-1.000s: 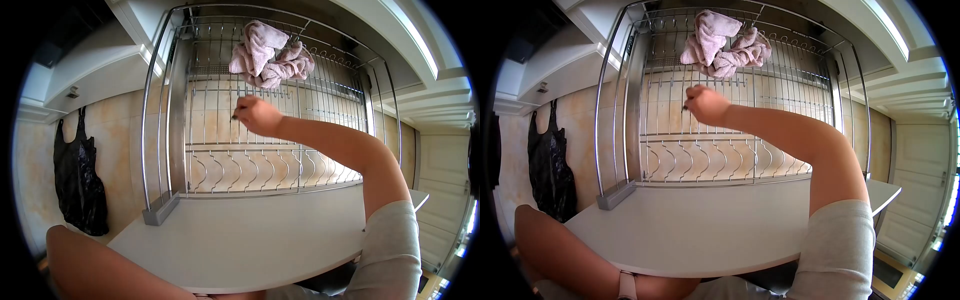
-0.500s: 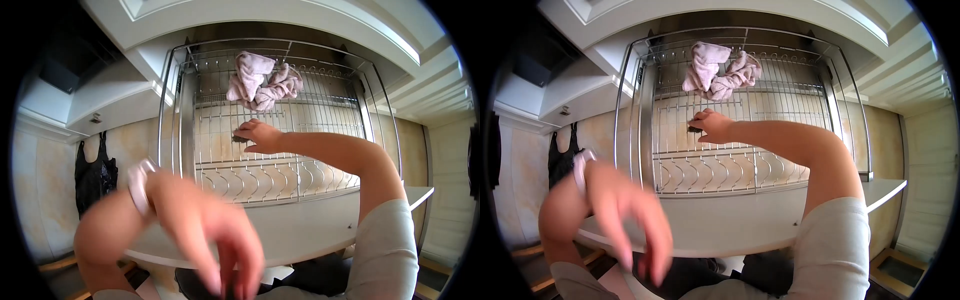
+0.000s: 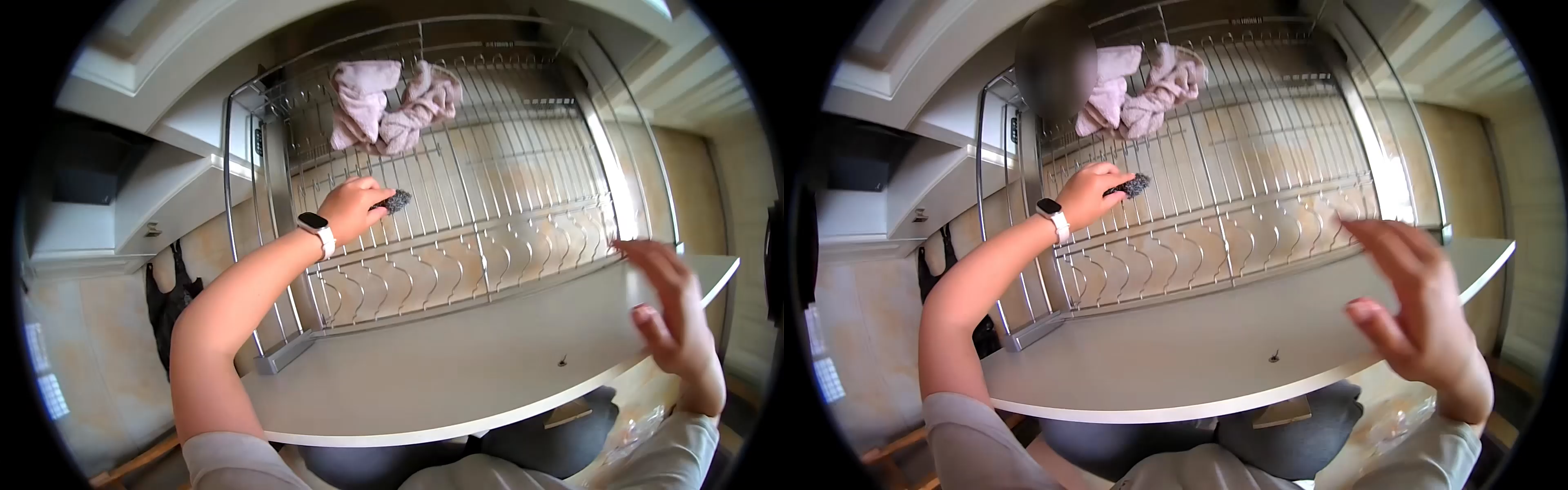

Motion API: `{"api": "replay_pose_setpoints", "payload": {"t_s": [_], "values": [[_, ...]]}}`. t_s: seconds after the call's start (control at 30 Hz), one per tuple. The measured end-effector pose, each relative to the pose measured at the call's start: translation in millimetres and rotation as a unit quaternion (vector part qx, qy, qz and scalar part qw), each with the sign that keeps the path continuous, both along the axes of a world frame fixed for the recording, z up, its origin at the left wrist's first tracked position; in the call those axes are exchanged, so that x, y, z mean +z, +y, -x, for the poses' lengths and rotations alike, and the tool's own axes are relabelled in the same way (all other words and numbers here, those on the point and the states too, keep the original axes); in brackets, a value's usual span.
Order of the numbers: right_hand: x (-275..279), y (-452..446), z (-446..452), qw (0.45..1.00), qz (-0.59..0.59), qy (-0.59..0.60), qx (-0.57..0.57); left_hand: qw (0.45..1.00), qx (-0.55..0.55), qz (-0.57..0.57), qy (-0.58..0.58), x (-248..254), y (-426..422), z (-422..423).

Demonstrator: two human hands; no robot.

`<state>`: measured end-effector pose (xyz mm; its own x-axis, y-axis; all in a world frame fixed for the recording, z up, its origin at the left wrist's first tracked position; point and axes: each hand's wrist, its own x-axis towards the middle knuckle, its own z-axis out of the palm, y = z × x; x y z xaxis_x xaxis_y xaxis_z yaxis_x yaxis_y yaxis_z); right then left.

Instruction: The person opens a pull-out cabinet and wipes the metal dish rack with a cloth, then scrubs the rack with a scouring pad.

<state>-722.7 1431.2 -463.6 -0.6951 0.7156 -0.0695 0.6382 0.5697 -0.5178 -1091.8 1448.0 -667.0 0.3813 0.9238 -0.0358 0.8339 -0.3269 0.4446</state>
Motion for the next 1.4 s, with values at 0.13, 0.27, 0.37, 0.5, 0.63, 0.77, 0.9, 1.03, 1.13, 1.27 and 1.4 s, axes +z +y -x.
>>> {"api": "replay_pose_setpoints", "payload": {"t_s": [0.13, 0.27, 0.37, 0.5, 0.63, 0.77, 0.9, 1.03, 1.13, 1.27, 1.4], "values": [[-7, -2, 3, 0.996, -0.07, -0.046, -0.003, 0.995, 0.057, -0.08, -0.008, -5, -15, 9], [-10, 1, -7, 0.999, -0.018, -0.041, 0.009, 0.986, 0.149, -0.011, -0.075, -1, -1, 1], [-11, 4, -12, 0.998, -0.055, -0.027, 0.024, 0.995, 0.092, 0.013, -0.036, -8, -17, -19], [-13, 7, -16, 0.997, -0.017, -0.018, 0.074, 0.992, 0.091, -0.027, -0.087, 1, -9, -6], [-14, 8, -17, 0.996, -0.016, -0.024, 0.088, 0.973, 0.218, 0.026, -0.073, 35, 5, 15], [-12, 6, -17, 0.997, -0.021, -0.044, 0.067, 0.997, 0.071, -0.022, 0.013, 4, -15, 28], [-8, 5, -18, 0.991, -0.061, -0.107, 0.057, 0.993, 0.118, -0.02, -0.016, -4, -23, 16], [-6, 4, -18, 0.987, -0.058, -0.14, 0.054, 0.98, 0.143, -0.123, 0.07, -18, -16, 18], [-7, 3, -20, 0.986, -0.061, -0.151, 0.046, 0.979, 0.188, -0.076, 0.036, -19, -11, 15], [-5, 5, -19, 0.984, -0.065, -0.16, 0.053, 0.983, 0.176, -0.039, 0.035, -15, -33, 6], [-7, 3, -17, 0.984, -0.069, -0.159, 0.046, 0.968, 0.247, -0.043, 0.003, -19, -1, 6]]}}
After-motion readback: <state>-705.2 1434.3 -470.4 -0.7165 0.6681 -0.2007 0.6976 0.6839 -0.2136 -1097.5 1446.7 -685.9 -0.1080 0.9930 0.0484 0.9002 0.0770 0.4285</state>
